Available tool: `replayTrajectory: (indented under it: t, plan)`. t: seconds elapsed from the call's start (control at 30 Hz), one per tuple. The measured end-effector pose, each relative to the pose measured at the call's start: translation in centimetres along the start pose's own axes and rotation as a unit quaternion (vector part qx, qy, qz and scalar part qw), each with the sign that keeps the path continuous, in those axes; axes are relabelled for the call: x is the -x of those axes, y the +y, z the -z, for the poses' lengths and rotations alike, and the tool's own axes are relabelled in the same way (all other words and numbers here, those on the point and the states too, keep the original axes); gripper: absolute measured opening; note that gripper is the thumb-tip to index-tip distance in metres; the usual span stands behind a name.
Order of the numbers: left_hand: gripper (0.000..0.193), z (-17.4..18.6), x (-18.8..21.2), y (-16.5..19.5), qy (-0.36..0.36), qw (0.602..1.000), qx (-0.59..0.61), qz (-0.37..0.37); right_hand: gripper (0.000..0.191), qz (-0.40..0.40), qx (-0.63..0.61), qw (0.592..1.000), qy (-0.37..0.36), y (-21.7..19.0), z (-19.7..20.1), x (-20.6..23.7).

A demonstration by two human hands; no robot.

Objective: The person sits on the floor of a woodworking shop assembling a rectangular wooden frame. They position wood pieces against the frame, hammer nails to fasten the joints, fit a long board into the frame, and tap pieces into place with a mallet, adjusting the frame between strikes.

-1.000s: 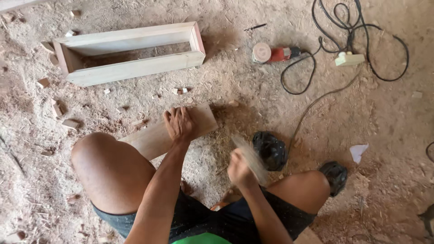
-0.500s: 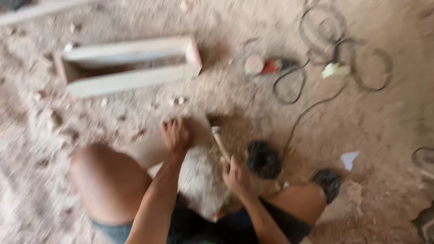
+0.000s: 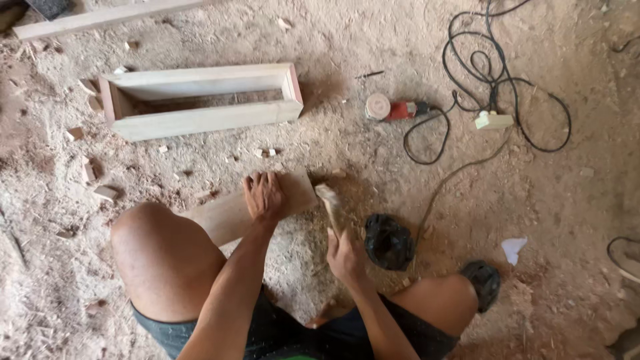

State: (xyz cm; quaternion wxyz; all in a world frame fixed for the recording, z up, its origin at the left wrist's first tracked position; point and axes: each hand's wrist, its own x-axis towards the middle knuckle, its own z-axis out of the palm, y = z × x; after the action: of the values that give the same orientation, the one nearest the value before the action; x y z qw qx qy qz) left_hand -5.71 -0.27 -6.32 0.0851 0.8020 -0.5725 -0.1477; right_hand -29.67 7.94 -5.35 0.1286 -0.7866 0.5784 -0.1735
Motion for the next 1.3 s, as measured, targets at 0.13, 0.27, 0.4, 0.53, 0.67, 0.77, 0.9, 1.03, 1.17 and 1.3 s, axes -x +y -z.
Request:
replayTrajectory:
  t: [0.13, 0.27, 0.4, 0.53, 0.67, 0.77, 0.9, 1.03, 1.17, 1.3]
  plan:
    - [0.050, 1.5, 0.2, 0.0, -0.123, 0.991, 0.050, 0.007, 0.051, -0.207, -0.007, 0.948, -0.243, 0.4, -0.6, -0.1]
    - [0.117, 2.6, 2.1, -0.6, -0.067, 0.982, 0.052, -0.168, 0.058, -0.338, -0.069, 0.897, -0.277, 1.8, -0.6, -0.5]
    - [0.126, 2.5, 5.0, -1.6, -0.119, 0.946, -0.270, -0.136, 0.063, -0.359, -0.053, 0.893, -0.265, 3.1, 0.1, -1.2]
    - [0.128, 2.6, 3.6, -2.7, -0.127, 0.975, -0.153, -0.095, 0.060, -0.387, -0.052, 0.875, -0.286, 3.6, 0.2, -1.9]
    - [0.114, 4.2, 0.9, -4.1, -0.143, 0.982, -0.062, -0.109, 0.063, -0.383, -0.060, 0.867, -0.313, 3.9, -0.2, -1.3]
    - [0.098, 5.2, -0.5, -4.4, -0.213, 0.970, -0.042, -0.107, 0.054, -0.340, -0.125, 0.909, -0.207, 4.2, -0.1, -0.2]
    - [0.105, 6.0, -0.7, -4.6, -0.286, 0.955, -0.021, -0.073, 0.058, -0.407, -0.157, 0.859, -0.266, 4.2, 1.1, 0.2]
    - [0.106, 5.5, -0.8, -5.2, -0.350, 0.936, -0.010, -0.032, 0.048, -0.453, -0.140, 0.837, -0.273, 3.6, 2.0, -0.1]
    - [0.108, 4.5, -1.4, -5.7, -0.382, 0.924, 0.006, -0.022, 0.053, -0.452, -0.144, 0.838, -0.269, 3.1, 1.9, 0.1]
    - [0.105, 3.8, -1.5, -6.1, -0.398, 0.916, 0.044, -0.013, 0.053, -0.440, -0.133, 0.844, -0.276, 3.1, 1.1, 0.5]
